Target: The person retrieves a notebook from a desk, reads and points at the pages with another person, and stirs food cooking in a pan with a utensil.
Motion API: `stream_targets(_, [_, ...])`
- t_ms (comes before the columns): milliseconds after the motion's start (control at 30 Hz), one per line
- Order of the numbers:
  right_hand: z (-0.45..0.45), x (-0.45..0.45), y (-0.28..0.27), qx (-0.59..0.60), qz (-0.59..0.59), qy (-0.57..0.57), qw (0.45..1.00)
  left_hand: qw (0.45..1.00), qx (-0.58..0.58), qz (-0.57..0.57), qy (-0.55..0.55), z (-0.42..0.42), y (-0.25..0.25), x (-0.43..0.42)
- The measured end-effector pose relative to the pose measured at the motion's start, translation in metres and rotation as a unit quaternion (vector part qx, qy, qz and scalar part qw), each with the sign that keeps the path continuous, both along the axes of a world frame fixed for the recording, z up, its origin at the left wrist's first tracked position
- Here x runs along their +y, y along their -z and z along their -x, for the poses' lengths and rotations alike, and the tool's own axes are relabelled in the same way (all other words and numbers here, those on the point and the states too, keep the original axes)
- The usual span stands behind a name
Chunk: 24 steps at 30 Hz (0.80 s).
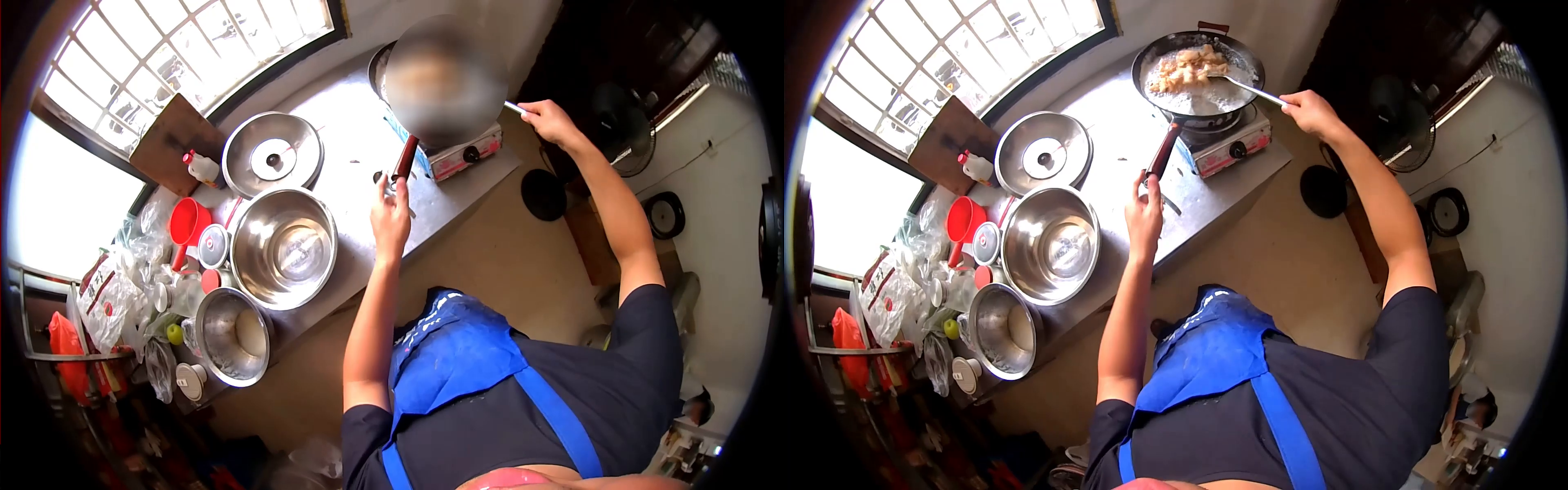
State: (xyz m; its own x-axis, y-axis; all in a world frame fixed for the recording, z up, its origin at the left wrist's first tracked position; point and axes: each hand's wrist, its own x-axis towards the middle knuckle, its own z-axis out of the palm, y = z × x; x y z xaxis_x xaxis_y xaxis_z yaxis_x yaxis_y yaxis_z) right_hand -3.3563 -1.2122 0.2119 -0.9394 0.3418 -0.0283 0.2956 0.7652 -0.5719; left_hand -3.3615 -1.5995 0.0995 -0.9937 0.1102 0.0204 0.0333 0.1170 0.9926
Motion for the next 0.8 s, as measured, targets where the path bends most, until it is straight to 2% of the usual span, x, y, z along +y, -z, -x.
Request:
stream_targets(67, [-0.008,0.000,-0.023,-0.012,0.048,0.000,0.999,1.000,0.013,0.014,-0.001,-0.029,0.031,-0.021])
stream_targets(133, [-0.013,0.002,-0.039,-0.002,0.074,0.001,0.997,0.990,-0.132,-0.019,0.035,-0.066,0.038,-0.046])
stream_targets(167, [-0.016,0.000,-0.048,-0.012,0.073,0.008,0.997,0.987,-0.150,-0.010,0.056,-0.082,0.050,-0.061])
stream_targets(200, [-0.016,-0.001,-0.055,-0.022,0.073,0.014,0.997,0.991,-0.122,0.019,0.059,-0.094,0.087,-0.077])
stream_targets(233, [-0.014,0.004,-0.054,-0.008,0.067,0.006,0.998,0.994,-0.102,0.021,0.043,-0.109,0.125,-0.093])
stream_targets(267, [-0.013,0.002,-0.058,-0.008,0.065,0.006,0.998,0.994,-0.092,0.060,0.024,-0.126,0.134,-0.108])
stream_targets(300, [-0.013,-0.001,-0.066,-0.010,0.059,0.011,0.998,0.994,-0.080,0.075,0.008,-0.142,0.166,-0.126])
stream_targets(333, [-0.012,-0.004,-0.070,-0.012,0.053,0.017,0.998,0.983,-0.156,0.100,-0.006,-0.158,0.171,-0.143])
stream_targets(400, [-0.004,-0.005,-0.077,-0.018,0.047,0.017,0.999,0.969,-0.186,0.156,-0.053,-0.189,0.205,-0.175])
stream_targets(467, [0.004,-0.018,-0.086,-0.013,0.002,0.010,1.000,0.944,-0.258,0.177,-0.106,-0.211,0.221,-0.197])
stream_targets(533, [0.020,-0.024,-0.088,-0.016,-0.045,0.001,0.999,0.937,-0.258,0.194,-0.134,-0.227,0.225,-0.210])
stream_targets(600, [0.043,-0.022,-0.077,0.026,-0.164,-0.043,0.985,0.931,-0.289,0.169,-0.146,-0.236,0.250,-0.221])
stream_targets(633, [0.054,-0.023,-0.074,0.004,-0.203,-0.030,0.979,0.924,-0.318,0.143,-0.158,-0.239,0.263,-0.226])
stream_targets(800, [0.077,-0.069,-0.062,-0.001,-0.275,0.038,0.961,0.929,-0.315,0.138,-0.135,-0.234,0.278,-0.226])
